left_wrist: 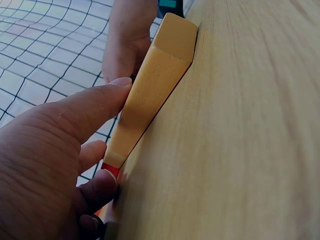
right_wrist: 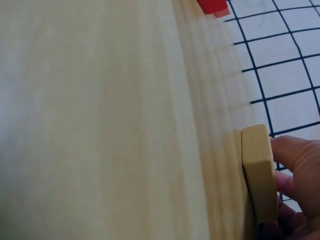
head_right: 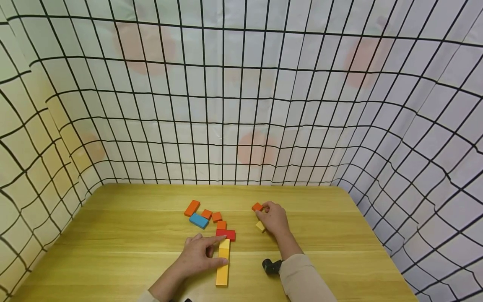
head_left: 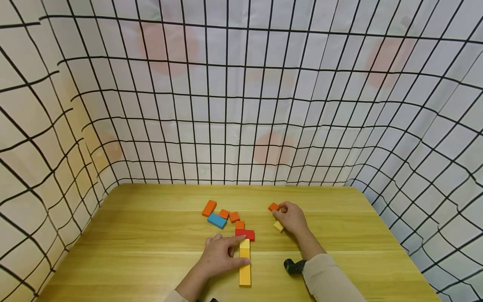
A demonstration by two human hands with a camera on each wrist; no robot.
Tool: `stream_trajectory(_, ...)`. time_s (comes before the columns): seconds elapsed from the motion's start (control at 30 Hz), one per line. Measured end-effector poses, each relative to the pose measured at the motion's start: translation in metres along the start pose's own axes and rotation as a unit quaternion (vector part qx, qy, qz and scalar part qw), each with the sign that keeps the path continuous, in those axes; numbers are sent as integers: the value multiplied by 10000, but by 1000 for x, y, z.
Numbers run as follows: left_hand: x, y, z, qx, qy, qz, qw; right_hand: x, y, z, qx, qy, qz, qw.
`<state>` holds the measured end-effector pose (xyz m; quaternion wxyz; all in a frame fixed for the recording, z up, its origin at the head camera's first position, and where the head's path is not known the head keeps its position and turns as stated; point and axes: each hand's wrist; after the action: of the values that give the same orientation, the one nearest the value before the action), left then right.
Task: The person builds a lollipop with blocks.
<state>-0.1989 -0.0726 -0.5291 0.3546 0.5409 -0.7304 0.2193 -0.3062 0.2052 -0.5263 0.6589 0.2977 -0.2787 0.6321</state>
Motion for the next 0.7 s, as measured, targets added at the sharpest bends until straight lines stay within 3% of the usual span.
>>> stream_trajectory(0.7, -1, 1, 1, 13, -6, 8, 10000, 2, -3, 1, 177, -73, -2, 9998)
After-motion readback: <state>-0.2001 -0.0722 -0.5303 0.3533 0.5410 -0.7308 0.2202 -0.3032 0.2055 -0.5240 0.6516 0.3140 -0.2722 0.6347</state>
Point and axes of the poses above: each hand's wrist, its own y-axis towards the middle knuckle, its own x-axis out of the back of the hand, z = x × y, and after that the axes turned 3 degrees about x, right-handed
